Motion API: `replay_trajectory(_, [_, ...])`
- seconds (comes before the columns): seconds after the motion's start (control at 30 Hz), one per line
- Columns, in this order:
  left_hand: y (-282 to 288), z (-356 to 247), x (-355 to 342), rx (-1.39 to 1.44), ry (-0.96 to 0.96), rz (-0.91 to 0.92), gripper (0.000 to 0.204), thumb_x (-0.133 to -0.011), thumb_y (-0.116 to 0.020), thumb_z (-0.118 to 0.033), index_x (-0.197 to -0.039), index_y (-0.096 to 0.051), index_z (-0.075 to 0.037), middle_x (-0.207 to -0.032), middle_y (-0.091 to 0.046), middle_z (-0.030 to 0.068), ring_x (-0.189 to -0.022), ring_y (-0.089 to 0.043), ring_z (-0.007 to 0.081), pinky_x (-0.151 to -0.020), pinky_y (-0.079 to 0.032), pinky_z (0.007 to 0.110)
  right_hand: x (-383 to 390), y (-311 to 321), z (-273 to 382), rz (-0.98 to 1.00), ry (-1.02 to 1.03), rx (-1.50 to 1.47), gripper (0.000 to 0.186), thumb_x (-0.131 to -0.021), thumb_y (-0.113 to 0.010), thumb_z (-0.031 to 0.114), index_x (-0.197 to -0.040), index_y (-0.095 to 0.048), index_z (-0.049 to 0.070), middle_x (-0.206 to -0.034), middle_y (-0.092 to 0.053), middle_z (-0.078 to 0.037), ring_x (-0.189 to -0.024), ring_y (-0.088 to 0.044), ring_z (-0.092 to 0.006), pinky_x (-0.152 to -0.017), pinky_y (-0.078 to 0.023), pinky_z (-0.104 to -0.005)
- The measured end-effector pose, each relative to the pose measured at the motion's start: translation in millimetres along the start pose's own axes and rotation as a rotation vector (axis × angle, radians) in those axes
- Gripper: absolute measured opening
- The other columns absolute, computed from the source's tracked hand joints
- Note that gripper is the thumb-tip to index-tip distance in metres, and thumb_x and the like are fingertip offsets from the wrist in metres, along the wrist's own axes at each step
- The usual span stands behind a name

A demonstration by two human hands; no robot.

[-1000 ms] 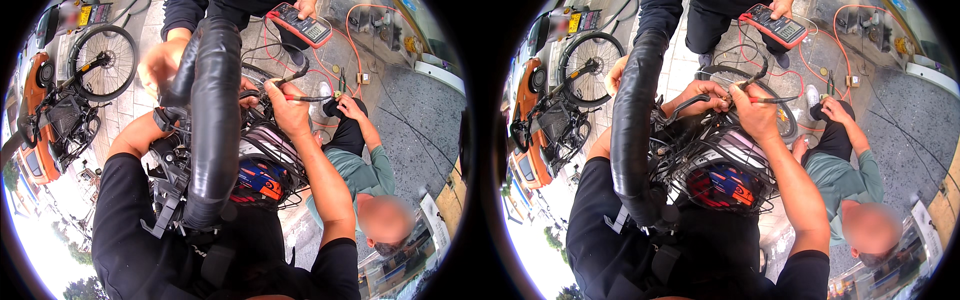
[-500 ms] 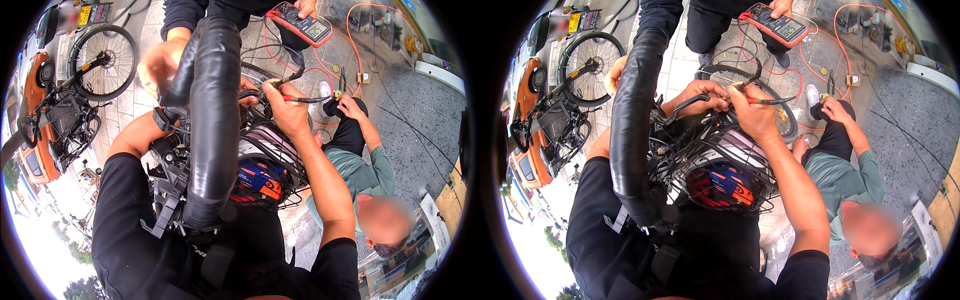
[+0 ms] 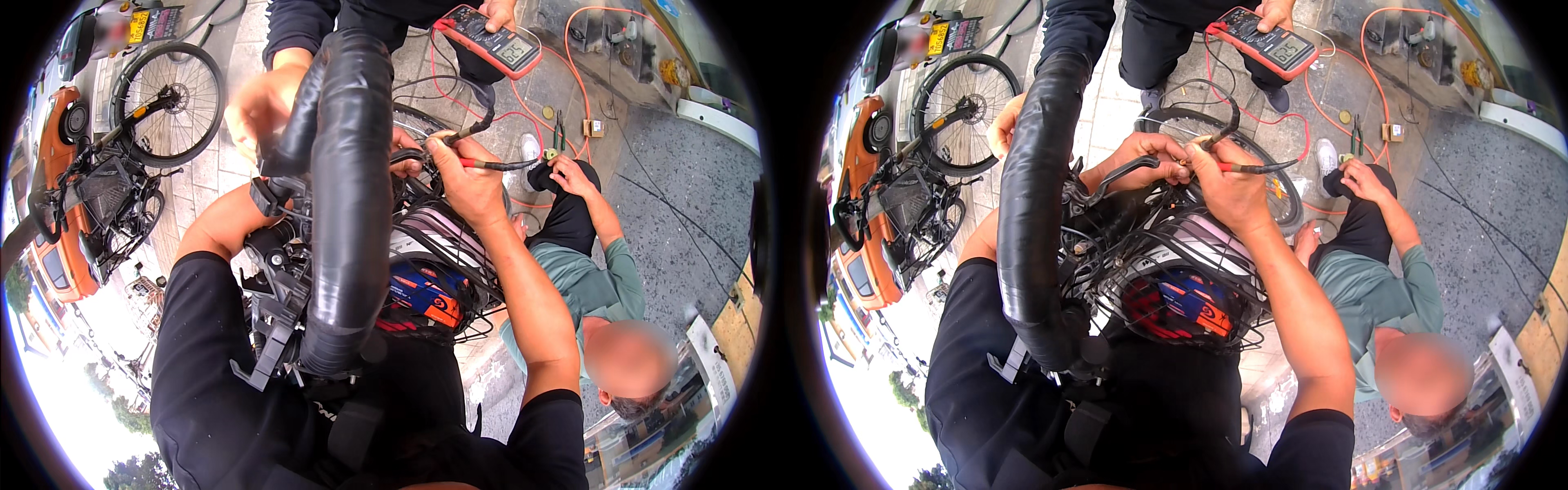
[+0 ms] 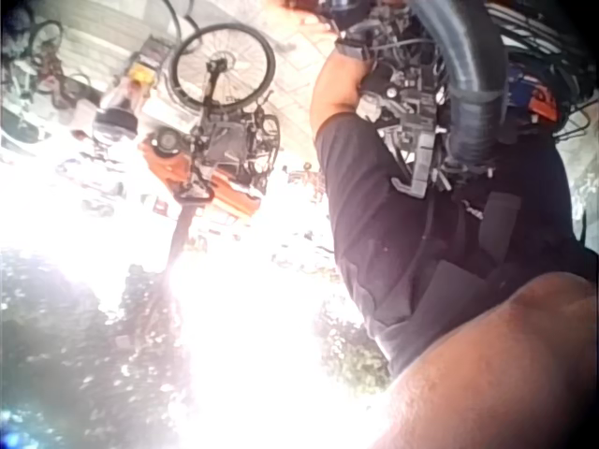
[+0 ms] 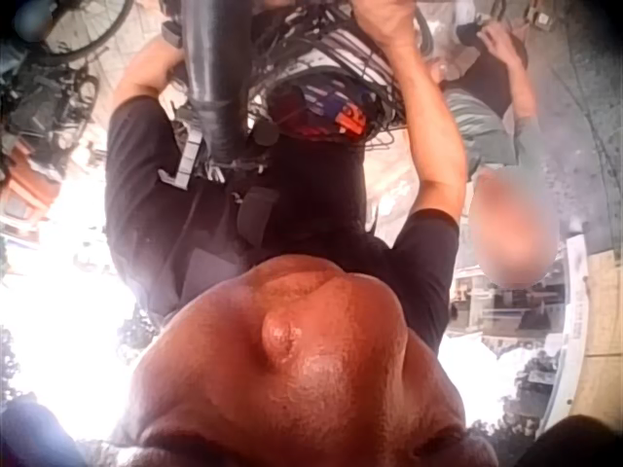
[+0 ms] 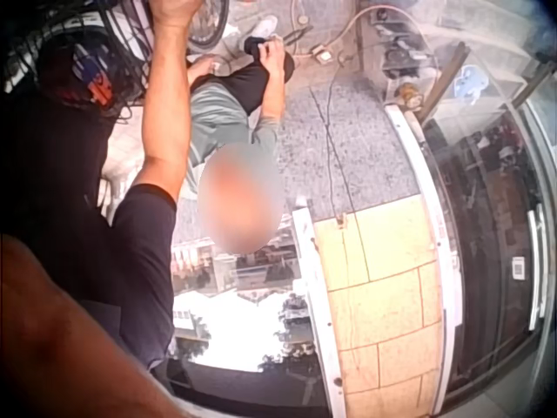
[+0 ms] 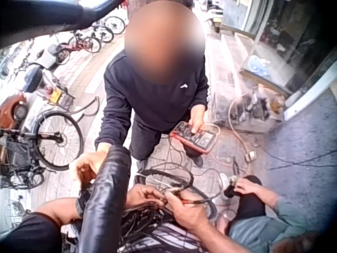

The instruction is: The person holds a multimeter and tests electrical connections on a bicycle's handlebar assembly. Another person assists by holding the multimeter probes to the wiring while the camera wearer manipulates the components.

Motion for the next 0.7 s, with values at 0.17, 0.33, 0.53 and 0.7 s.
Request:
replay_trajectory(0.17, [-3.4, -0.9, 1.4, -0.018, -0.091, 0.029, 0.017, -0.102, -0.071, 0.002, -0.119, -0.071, 0.001, -0.105, -0.078, 0.0120, -0.095, -0.074, 0.0153, -0.085, -0.060, 0.030, -0.4, -0.4, 6.5, 0.027, -0.060, -0.073, 0.018, -0.104, -0.071, 0.016, -0.103, -0.074, -0.002, -0.081, -0.076, -0.006, -0.075, -0.069, -0.0110, -0.067, -0.054, -0.0299])
replay_trajectory(0.33, [-6.5, 6.1, 3.5, -0.032, -0.176, -0.001, 0.017, -0.101, -0.072, 0.003, -0.118, -0.071, 0.001, -0.105, -0.078, 0.0129, -0.096, -0.075, 0.0165, -0.085, -0.061, 0.030, -0.9, -0.2, 1.2, 0.010, -0.008, -0.014, 0.019, -0.104, -0.071, 0.018, -0.103, -0.074, -0.001, -0.081, -0.075, -0.007, -0.074, -0.068, -0.0102, -0.067, -0.054, -0.0300])
replay_trajectory(0.53, [-5.8, 5.3, 2.2, -0.077, -0.206, 0.009, 0.017, -0.101, -0.072, 0.003, -0.118, -0.071, 0.000, -0.104, -0.079, 0.0132, -0.094, -0.075, 0.0159, -0.084, -0.061, 0.030, -1.1, 1.5, 4.0, 0.016, -0.017, 0.017, 0.018, -0.104, -0.070, 0.018, -0.105, -0.074, 0.001, -0.082, -0.075, -0.006, -0.076, -0.067, -0.0098, -0.068, -0.054, -0.0300])
replay_trajectory(0.7, [-6.4, 2.7, 2.6, -0.060, -0.238, 0.059, 0.017, -0.101, -0.073, 0.002, -0.118, -0.071, 0.000, -0.103, -0.079, 0.0128, -0.094, -0.075, 0.0153, -0.084, -0.061, 0.030, -0.7, 0.1, 0.9, 0.030, -0.044, -0.040, 0.019, -0.105, -0.070, 0.018, -0.105, -0.074, 0.000, -0.083, -0.075, -0.006, -0.076, -0.067, -0.0097, -0.068, -0.054, -0.0296])
Point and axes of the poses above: each hand's wrist, its own x-axis away from the middle knuckle, its own y-axis out of the back of the hand, z = x × y, the point moved 1 cm from there along -x, towards the middle knuckle
